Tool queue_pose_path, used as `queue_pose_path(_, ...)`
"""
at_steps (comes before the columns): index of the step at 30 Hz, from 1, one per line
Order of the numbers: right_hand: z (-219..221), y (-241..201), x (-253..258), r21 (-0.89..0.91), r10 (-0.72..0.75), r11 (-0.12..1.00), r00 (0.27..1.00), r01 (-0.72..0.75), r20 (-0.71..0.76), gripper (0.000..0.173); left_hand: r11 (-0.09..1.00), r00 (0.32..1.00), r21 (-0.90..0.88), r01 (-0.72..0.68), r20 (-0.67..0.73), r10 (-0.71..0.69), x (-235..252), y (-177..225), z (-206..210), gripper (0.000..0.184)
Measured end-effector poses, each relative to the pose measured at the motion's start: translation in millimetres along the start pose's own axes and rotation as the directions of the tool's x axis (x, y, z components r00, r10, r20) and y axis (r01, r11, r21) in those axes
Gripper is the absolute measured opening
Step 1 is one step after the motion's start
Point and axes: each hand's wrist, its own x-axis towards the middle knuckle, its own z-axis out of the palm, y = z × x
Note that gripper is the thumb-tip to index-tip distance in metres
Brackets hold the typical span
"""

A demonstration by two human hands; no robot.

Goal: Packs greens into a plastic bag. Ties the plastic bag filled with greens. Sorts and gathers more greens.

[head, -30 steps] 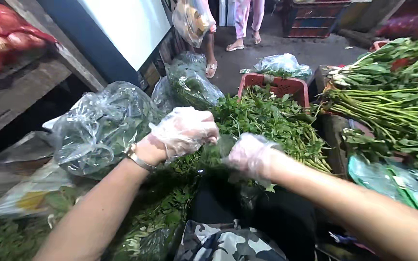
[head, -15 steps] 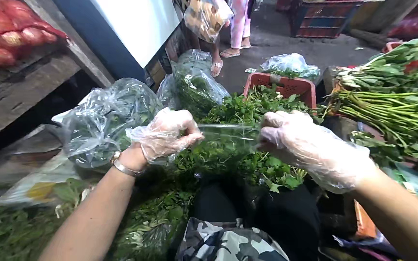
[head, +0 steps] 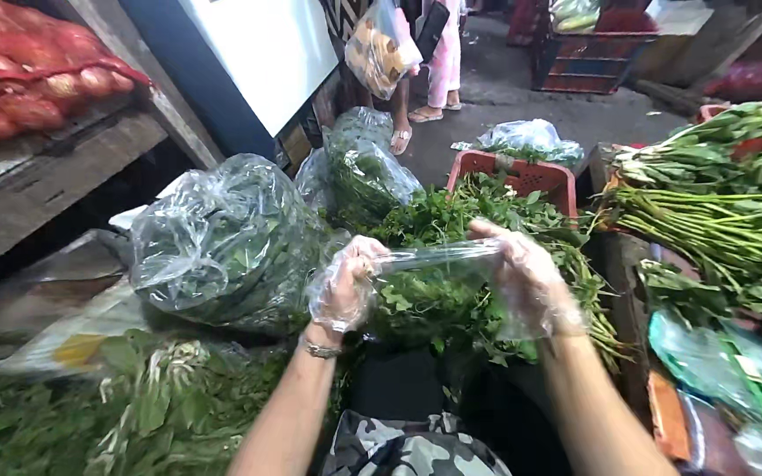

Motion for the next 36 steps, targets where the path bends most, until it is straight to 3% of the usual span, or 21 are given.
queue_pose_path(2, 27, 10, -3, 0.482, 0.049, 0.876, 0.998, -0.027, -0.033, 0.038, 0.898, 0.989, -0.434, 0.07, -0.084, -0.118, -2, -12, 25, 0.038)
queue_pose_path(3, 39, 9, -4, 0.608, 0.107, 0.792, 0.992, -0.043, -0.069, 0.045, 0.799, 0.977, -0.597, 0.073, -0.12, -0.179, -2, -15, 35, 0.043)
queue_pose_path(5, 51, 5, -4, 0.625, 0.193, 0.775, 0.977, -0.095, -0.092, 0.052, 0.685, 0.955, -0.726, 0.061, -0.158, -0.252, 0, -15, 45, 0.046)
queue_pose_path(7, 48, 10, -5, 0.485, 0.183, 0.864, 0.982, -0.135, -0.052, 0.041, 0.774, 0.972, -0.623, 0.111, -0.093, -0.214, 0, -14, 48, 0.044)
queue_pose_path(9, 44, 10, -5, 0.329, 0.21, 0.927, 0.975, -0.177, -0.067, 0.027, 0.959, 0.992, -0.255, 0.127, 0.021, -0.126, -1, -9, 47, 0.037)
queue_pose_path(11, 45, 4, -7, 0.183, 0.255, 0.954, 0.963, -0.236, -0.088, 0.02, 0.997, 0.989, 0.073, 0.02, 0.143, -0.03, -2, -7, 46, 0.02)
queue_pose_path(12, 46, 0, -9, 0.106, 0.273, 0.959, 0.958, -0.264, -0.082, 0.018, 0.992, 0.981, 0.125, -0.022, 0.192, -0.003, -2, -6, 46, 0.016)
queue_pose_path(14, 48, -8, -14, 0.028, 0.297, 0.955, 0.954, -0.296, -0.05, 0.017, 0.994, 0.97, 0.101, -0.042, 0.241, 0.016, -3, -5, 45, 0.014)
queue_pose_path(17, 50, -12, -22, -0.012, 0.243, 0.97, 0.968, -0.244, -0.065, 0.023, 0.998, 0.958, -0.031, 0.047, 0.286, -0.036, -4, -8, 40, 0.02)
queue_pose_path(20, 58, -7, -27, 0.002, 0.134, 0.991, 0.976, -0.135, -0.169, 0.029, 0.96, 0.934, -0.165, 0.225, 0.316, -0.164, -5, -7, 43, 0.018)
queue_pose_path(22, 63, -8, -29, -0.011, 0.088, 0.996, 0.977, -0.091, -0.196, 0.046, 0.915, 0.901, -0.16, 0.37, 0.302, -0.312, -4, -1, 46, 0.033)
queue_pose_path(24, 67, -10, -32, -0.042, 0.093, 0.994, 0.975, -0.104, -0.203, 0.05, 0.887, 0.874, -0.129, 0.444, 0.28, -0.397, -3, 3, 49, 0.038)
queue_pose_path(26, 67, -9, -35, -0.086, 0.058, 0.994, 0.982, -0.074, -0.181, 0.036, 0.899, 0.887, -0.102, 0.427, 0.244, -0.393, -5, 4, 53, 0.02)
queue_pose_path(28, 62, -7, -37, -0.122, -0.015, 0.993, 0.994, 0.002, -0.108, 0.019, 0.924, 0.919, -0.094, 0.371, 0.181, -0.35, -9, 3, 55, 0.019)
queue_pose_path(30, 53, -5, -39, -0.148, -0.049, 0.988, 0.999, 0.049, 0.006, 0.02, 0.944, 0.945, -0.084, 0.319, 0.103, -0.31, -13, 3, 56, 0.023)
queue_pose_path(32, 52, -4, -39, -0.09, 0.018, 0.996, 0.998, -0.013, 0.055, 0.026, 0.959, 0.961, -0.07, 0.275, 0.06, -0.271, -17, 1, 56, 0.024)
queue_pose_path(36, 57, 1, -38, -0.084, 0.06, 0.995, 0.998, -0.06, -0.013, 0.005, 0.966, 0.962, -0.117, 0.231, 0.176, -0.208, -22, -3, 51, 0.02)
